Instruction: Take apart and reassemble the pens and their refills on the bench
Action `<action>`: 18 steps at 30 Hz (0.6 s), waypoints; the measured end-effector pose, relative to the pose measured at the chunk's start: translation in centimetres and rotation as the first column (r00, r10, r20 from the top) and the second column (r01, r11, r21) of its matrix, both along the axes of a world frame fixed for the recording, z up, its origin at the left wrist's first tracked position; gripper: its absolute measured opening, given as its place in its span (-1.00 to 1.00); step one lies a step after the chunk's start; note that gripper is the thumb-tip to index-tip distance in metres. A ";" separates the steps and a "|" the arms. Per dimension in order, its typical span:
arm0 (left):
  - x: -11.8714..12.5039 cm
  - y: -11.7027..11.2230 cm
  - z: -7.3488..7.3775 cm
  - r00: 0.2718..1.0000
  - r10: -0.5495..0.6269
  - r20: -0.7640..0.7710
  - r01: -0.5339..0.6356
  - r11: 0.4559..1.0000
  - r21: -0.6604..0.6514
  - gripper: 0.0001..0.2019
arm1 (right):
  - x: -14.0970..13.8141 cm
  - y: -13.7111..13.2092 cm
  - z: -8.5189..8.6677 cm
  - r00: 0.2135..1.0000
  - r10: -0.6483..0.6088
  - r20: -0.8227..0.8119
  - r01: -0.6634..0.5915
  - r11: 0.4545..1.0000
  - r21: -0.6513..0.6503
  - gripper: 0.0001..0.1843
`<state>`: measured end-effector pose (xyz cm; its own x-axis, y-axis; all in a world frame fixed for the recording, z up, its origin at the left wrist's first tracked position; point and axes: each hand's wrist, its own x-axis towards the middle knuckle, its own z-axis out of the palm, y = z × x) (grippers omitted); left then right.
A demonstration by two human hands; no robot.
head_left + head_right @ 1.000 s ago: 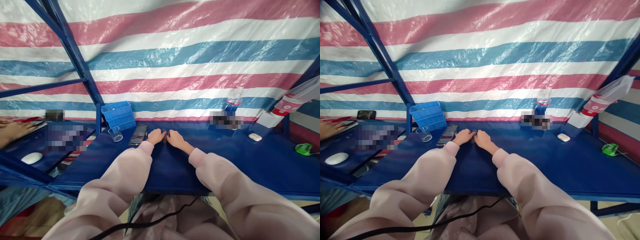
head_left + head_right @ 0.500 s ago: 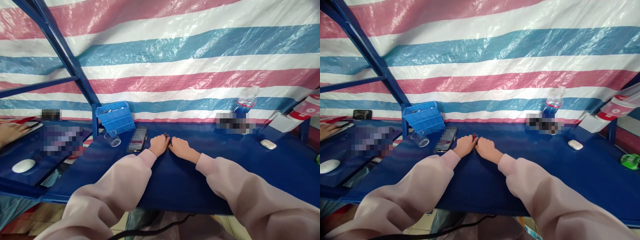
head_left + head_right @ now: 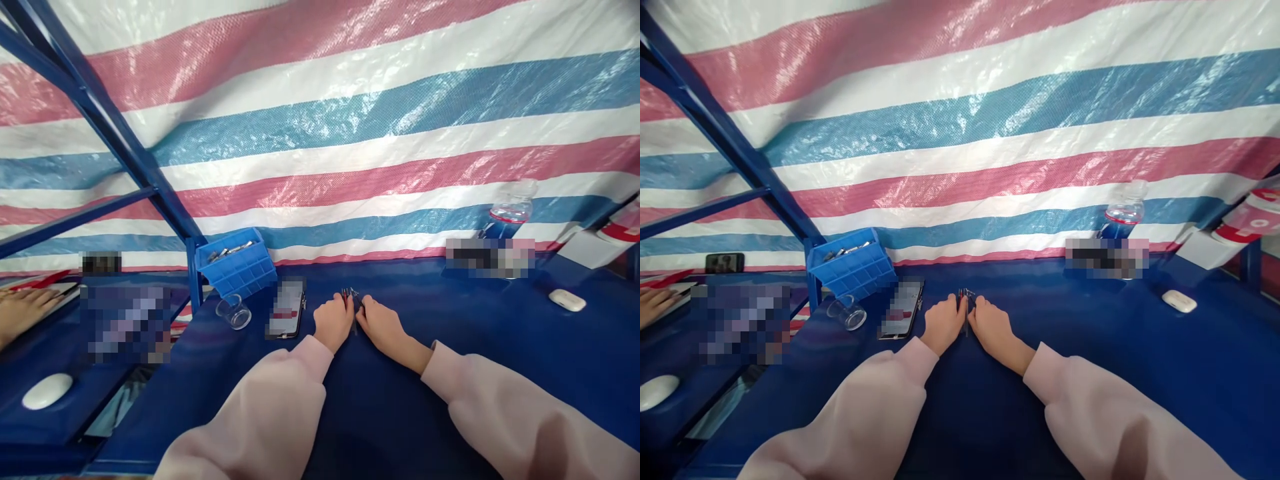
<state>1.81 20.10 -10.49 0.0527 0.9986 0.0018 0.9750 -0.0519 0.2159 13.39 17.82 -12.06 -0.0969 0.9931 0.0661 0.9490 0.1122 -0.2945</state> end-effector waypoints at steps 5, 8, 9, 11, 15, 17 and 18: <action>-0.8 1.2 -0.1 0.902 0.008 0.432 -0.053 0.994 0.093 -0.65 | 0.9 0.4 0.2 0.981 0.079 -0.177 -0.066 0.995 0.081 -0.85; -1.2 2.1 -0.4 0.759 -0.064 0.648 -0.050 0.987 0.155 -0.59 | 1.1 0.5 0.2 0.970 0.131 -0.205 -0.105 0.986 0.133 -0.84; -1.4 2.4 -0.5 0.714 -0.076 0.696 -0.046 0.987 0.154 -0.57 | 1.2 0.5 0.2 0.968 0.144 -0.205 -0.115 0.982 0.147 -0.83; -1.7 3.0 -0.7 0.607 -0.083 0.790 -0.047 0.989 0.141 -0.54 | 1.2 0.5 0.2 0.968 0.162 -0.191 -0.131 0.978 0.164 -0.81; -2.0 3.5 -0.6 0.386 0.012 0.923 -0.041 0.999 0.004 -0.51 | 1.2 0.6 0.0 0.969 0.186 -0.163 -0.156 0.971 0.179 -0.81; -1.9 3.4 -0.3 0.326 0.035 0.945 -0.016 0.999 -0.032 -0.52 | 1.3 0.7 -0.1 0.968 0.189 -0.164 -0.158 0.970 0.184 -0.81; -1.8 3.3 -0.1 0.316 0.032 0.948 0.001 0.999 -0.034 -0.53 | 1.3 0.8 -0.1 0.968 0.191 -0.165 -0.159 0.969 0.188 -0.81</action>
<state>-0.03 23.40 -10.61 0.0158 0.9997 0.0164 0.1036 -0.0179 0.9945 14.68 18.60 -12.14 -0.2391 0.9336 0.2667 0.8426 0.3360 -0.4209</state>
